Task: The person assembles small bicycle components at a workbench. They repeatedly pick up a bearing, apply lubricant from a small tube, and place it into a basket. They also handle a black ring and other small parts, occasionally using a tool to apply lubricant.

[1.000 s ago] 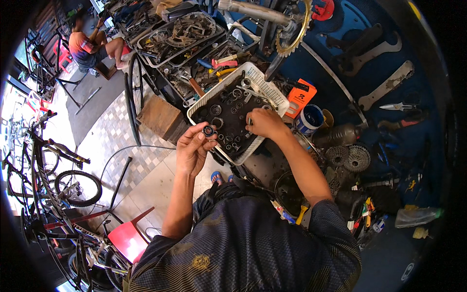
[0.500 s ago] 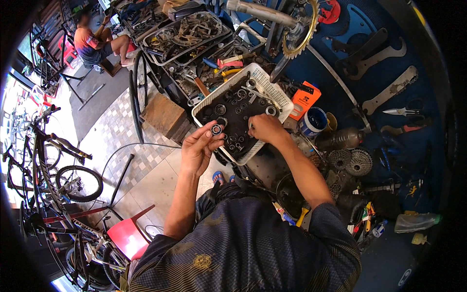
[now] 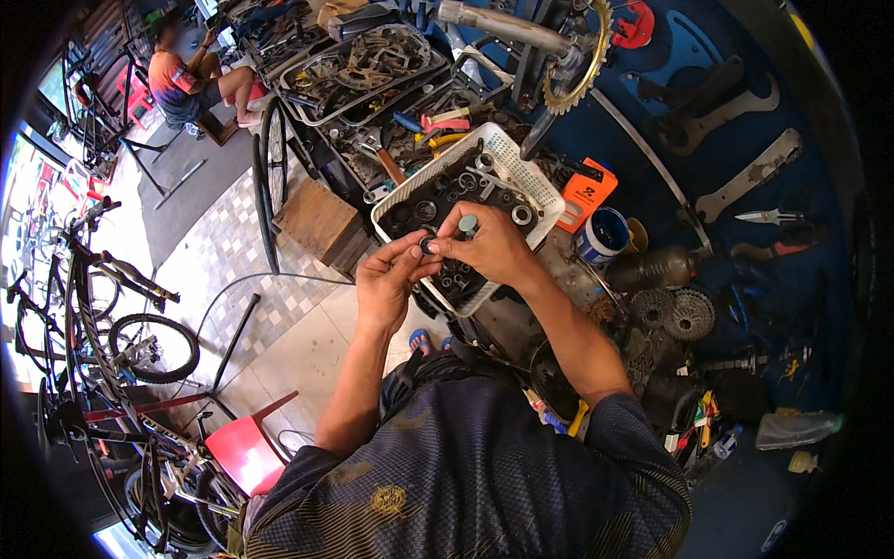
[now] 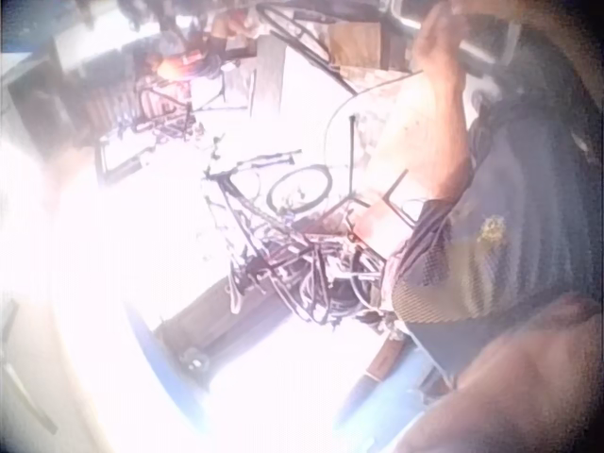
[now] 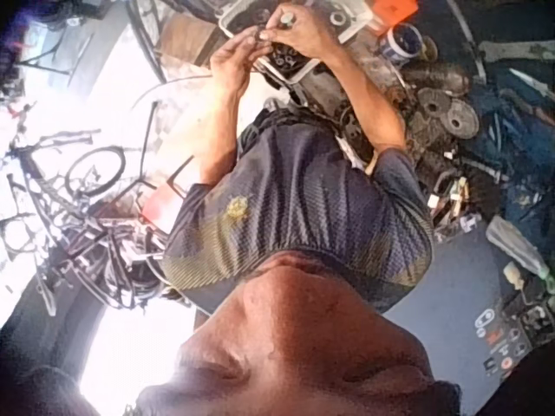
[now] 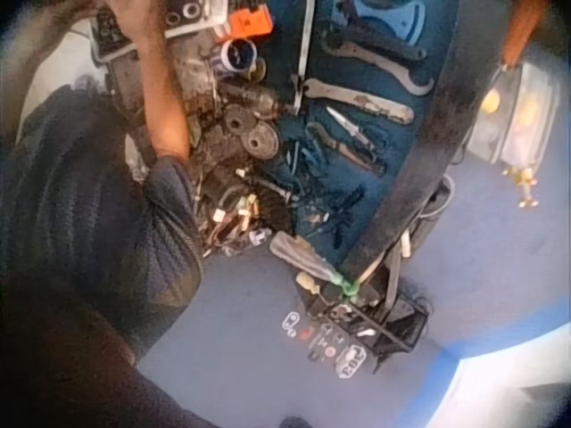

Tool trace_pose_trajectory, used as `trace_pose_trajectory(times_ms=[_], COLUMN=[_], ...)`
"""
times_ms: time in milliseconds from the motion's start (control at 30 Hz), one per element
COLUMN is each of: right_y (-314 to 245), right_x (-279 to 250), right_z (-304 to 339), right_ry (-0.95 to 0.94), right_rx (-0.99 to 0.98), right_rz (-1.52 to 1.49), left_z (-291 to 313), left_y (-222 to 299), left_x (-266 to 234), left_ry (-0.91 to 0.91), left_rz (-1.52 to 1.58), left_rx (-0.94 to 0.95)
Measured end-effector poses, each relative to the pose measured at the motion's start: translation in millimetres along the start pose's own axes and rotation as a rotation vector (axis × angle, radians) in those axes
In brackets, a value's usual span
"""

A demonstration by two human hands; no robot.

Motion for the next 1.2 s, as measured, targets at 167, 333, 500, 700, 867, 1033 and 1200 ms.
trace_pose_trajectory(times_ms=[167, 333, 500, 700, 867, 1033, 1200], right_y=[-0.4, -1.8, -4.0, -2.0, -1.5, -0.7, 1.0], right_x=[3.9, 2.3, -0.3, 10.0, 7.1, -2.0, -3.3], right_z=[4.2, 1.3, 15.9, 34.3, 41.3, 41.3, 42.8], right_ry=[0.001, -0.111, -0.167, -0.152, -0.116, -0.124, -0.106], right_rx=[0.018, -0.001, 0.030, 0.035, 0.027, -0.007, 0.018], right_rz=[0.085, -0.134, 0.013, -0.029, -0.038, 0.126, 0.087], left_z=[0.8, 3.4, 13.5, 21.5, 22.0, 22.9, 20.6], left_y=[1.6, 3.5, 0.7, -9.9, -13.0, -18.8, -18.8], left_x=[-1.7, -4.6, -6.6, -9.5, -4.6, 9.7, 7.2], left_ry=[0.007, 0.000, -0.043, -0.160, -0.146, -0.129, -0.154], left_rz=[-0.020, -0.032, -0.211, -0.386, -0.263, -0.204, -0.278], left_rx=[0.014, 0.018, -0.001, -0.018, 0.052, 0.003, -0.010])
Point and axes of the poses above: each hand's wrist, its own z-axis away from the middle knuckle, its own x-axis out of the palm, y = z × x, the point moved 4 cm from there along -z, towards the middle knuckle, and after that the axes turned 2 degrees about -y, right-handed, at the moved point
